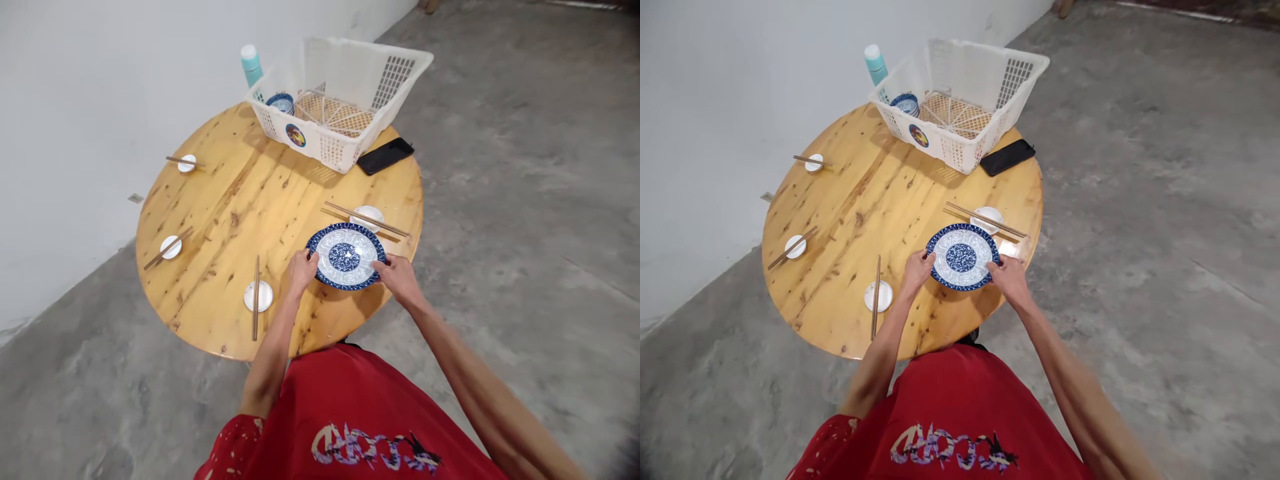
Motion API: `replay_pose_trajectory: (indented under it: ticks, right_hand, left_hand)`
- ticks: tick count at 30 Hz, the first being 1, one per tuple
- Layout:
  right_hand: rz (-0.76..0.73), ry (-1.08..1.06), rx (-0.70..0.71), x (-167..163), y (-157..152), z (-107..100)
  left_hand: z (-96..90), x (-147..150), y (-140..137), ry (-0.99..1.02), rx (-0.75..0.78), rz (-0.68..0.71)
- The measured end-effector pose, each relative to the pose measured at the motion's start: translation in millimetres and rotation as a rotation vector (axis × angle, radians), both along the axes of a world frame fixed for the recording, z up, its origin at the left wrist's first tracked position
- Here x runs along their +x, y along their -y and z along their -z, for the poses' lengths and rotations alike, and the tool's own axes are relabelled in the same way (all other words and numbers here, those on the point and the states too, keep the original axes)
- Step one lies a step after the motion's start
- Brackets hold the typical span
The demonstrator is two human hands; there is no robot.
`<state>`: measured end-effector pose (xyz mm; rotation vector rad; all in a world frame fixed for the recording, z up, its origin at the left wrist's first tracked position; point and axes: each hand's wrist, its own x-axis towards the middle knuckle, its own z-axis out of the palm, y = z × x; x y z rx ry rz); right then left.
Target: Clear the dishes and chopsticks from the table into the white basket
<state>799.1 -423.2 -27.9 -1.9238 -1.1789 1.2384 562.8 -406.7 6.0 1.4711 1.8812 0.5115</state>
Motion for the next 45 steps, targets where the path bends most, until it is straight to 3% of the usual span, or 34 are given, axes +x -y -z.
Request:
replay_pose_trajectory:
  ticks: [6,13,22,28,33,38,42,45]
  right_hand:
    - [-0.062,0.139,-0.008,-4.4,-9.7,14.1]
    - [-0.147,0.307,0.033,-8.3,-15.6,13.5]
    - [-0.212,0.387,0.074,-7.5,-15.2,22.2]
    - [-0.248,0.515,0.023,-14.8,-19.3,15.0]
    - [-0.283,0.596,-0.02,-23.7,-18.4,5.3]
    - [-0.243,0.54,0.021,-25.8,-14.9,5.2]
    - [-0.204,0.227,-0.069,-20.5,-22.1,10.9]
    - [-0.182,-0.137,-0.176,-15.3,-32.2,12.1]
  left_hand:
    - [2.5,-2.5,-8.2,-0.205,-0.127,0.046]
    - [1.1,1.4,-12.9,-0.393,-0.201,0.091]
    - [5.9,0.8,-13.4,-0.542,-0.183,0.239]
    - [8.8,-4.3,-13.2,-0.562,-0.172,0.317]
    - [8.0,-10.4,-10.1,-0.526,-0.141,0.312]
    - [16.2,-17.7,2.9,-0.316,-0.115,0.15]
    - [29.2,-18.6,10.6,0.086,-0.181,0.032]
    - [39.0,-14.1,11.1,0.201,-0.144,-0.064]
